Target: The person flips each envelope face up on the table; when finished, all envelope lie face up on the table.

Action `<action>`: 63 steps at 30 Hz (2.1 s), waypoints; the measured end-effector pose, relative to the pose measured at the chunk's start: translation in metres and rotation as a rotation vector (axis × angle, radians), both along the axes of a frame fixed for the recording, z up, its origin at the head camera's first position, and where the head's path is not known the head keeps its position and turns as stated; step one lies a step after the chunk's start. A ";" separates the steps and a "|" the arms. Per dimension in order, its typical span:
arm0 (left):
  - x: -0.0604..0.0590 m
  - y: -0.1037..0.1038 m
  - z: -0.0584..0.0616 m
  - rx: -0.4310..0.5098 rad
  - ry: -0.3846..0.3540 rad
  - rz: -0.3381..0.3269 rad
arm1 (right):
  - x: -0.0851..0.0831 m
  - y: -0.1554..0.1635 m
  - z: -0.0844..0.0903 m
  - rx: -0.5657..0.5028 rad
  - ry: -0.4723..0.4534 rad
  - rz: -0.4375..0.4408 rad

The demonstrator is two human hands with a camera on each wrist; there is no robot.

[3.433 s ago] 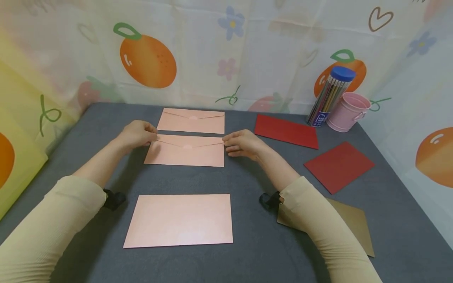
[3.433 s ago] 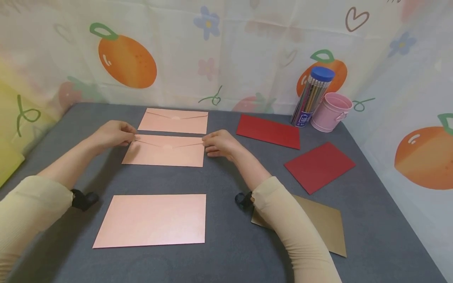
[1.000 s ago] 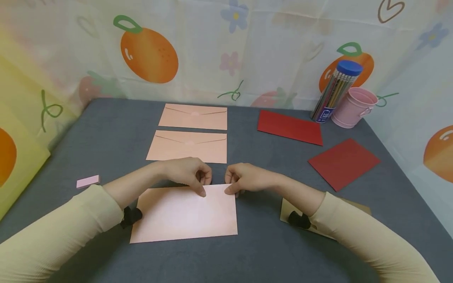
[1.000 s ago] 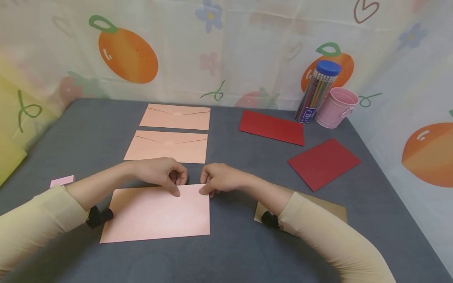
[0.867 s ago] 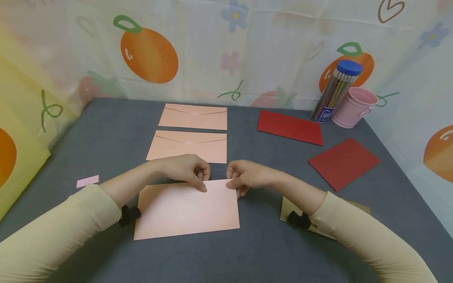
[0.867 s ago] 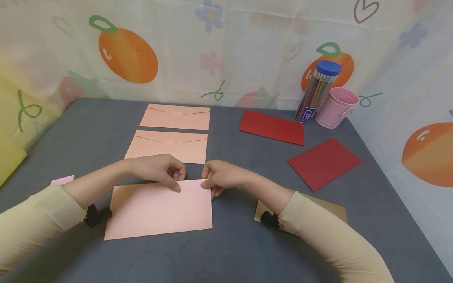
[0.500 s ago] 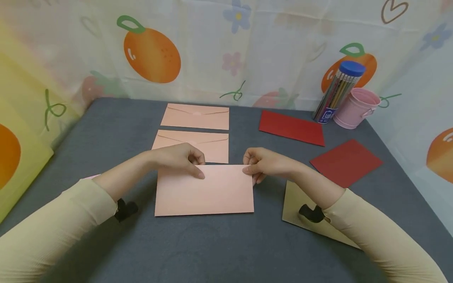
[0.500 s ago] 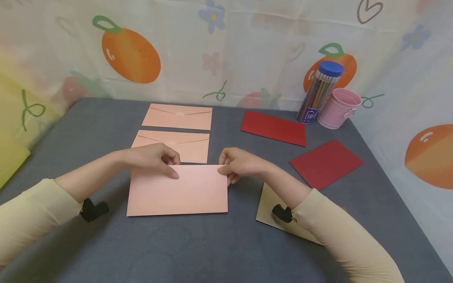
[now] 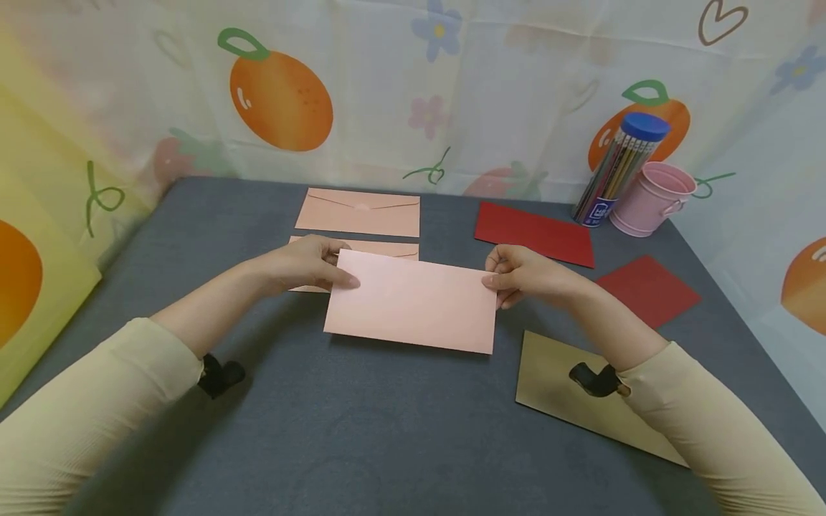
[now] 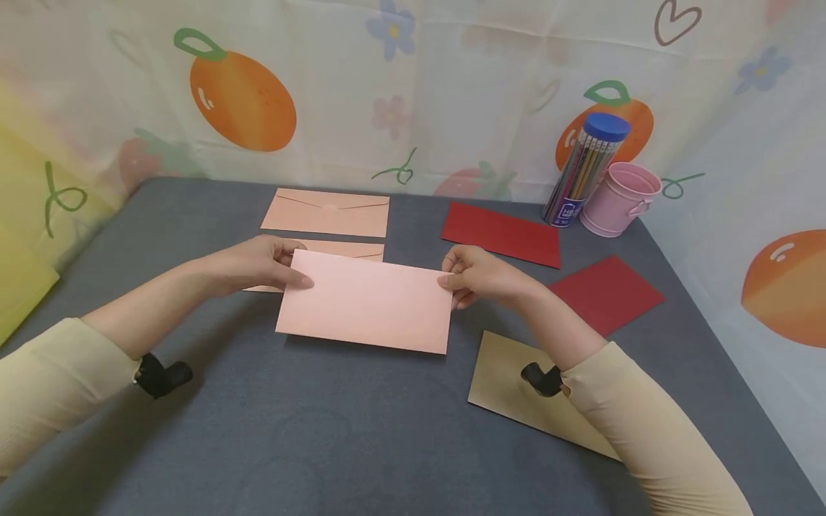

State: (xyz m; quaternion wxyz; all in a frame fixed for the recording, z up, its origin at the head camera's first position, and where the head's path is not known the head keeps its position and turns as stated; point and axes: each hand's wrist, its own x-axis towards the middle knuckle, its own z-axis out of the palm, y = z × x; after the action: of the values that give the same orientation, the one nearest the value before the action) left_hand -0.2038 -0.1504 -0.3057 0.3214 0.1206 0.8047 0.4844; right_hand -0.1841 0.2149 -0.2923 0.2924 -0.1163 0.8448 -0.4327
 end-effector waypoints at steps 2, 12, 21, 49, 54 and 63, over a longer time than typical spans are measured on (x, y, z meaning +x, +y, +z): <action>-0.001 -0.002 0.000 0.042 -0.011 0.038 | -0.002 0.004 0.001 -0.006 0.003 -0.021; -0.005 -0.005 -0.001 0.105 0.034 0.093 | -0.008 0.010 0.000 -0.070 0.016 -0.138; -0.009 -0.011 0.001 0.170 0.090 0.240 | -0.011 0.010 -0.005 -0.188 -0.022 -0.159; -0.010 -0.020 0.007 0.375 0.086 0.336 | -0.005 0.008 -0.003 -0.543 -0.159 -0.349; -0.011 -0.021 0.006 0.427 0.058 0.319 | -0.005 0.008 -0.002 -0.541 -0.162 -0.380; -0.011 -0.025 0.007 0.450 0.002 0.242 | -0.006 0.005 -0.005 -0.583 -0.140 -0.459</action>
State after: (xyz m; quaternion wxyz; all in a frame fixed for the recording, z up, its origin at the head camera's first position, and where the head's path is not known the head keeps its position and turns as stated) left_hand -0.2151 -0.1756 -0.2989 0.2256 0.0922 0.6855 0.6861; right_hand -0.1899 0.2197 -0.2975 0.1994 0.0275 0.6683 -0.7161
